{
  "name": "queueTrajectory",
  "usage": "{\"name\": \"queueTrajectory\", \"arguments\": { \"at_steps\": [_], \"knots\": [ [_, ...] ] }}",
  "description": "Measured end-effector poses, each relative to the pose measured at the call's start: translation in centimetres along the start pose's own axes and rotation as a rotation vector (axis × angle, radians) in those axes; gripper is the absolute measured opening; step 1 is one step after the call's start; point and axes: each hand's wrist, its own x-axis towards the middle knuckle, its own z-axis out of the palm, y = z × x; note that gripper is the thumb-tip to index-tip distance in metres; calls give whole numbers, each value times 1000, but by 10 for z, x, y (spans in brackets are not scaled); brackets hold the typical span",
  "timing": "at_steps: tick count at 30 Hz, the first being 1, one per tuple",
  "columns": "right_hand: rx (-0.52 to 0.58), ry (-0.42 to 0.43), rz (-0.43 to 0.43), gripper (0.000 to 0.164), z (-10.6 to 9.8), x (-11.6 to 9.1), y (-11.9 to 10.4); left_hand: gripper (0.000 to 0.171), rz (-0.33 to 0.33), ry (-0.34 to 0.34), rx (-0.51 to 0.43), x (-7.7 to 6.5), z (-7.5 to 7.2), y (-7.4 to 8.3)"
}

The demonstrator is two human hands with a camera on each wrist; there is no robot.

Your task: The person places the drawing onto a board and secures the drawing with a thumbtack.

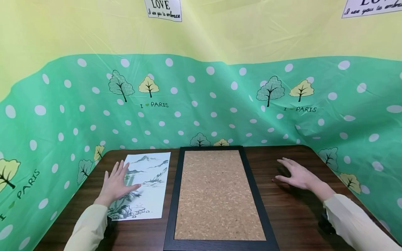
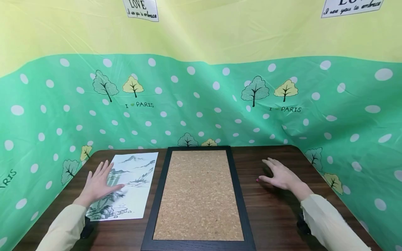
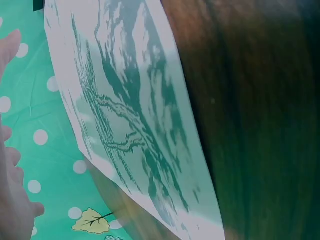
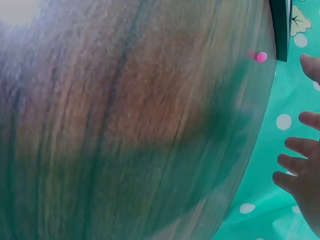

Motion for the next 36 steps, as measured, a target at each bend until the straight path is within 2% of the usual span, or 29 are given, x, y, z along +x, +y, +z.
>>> {"name": "queueTrajectory", "arguments": {
  "at_steps": [4,10,17,23,29,36],
  "knots": [
    [75,21,-25,72,3,1,-1,102,-21,-11,-62,-2,-2,-3],
    [187,33,-84,47,7,4,-2,103,-120,-68,-148,-7,-4,-7],
    [303,-49,-47,30,9,8,-7,103,-189,-97,-201,-13,-10,-12],
    [385,-93,-43,21,13,10,-9,103,-246,-172,-243,-14,-20,-19],
    [386,-72,-102,16,18,11,-9,95,-334,-220,-279,-15,-25,-31],
    [332,-27,-126,11,22,13,-11,85,-376,-231,-285,-17,-20,-34]
  ]
}}
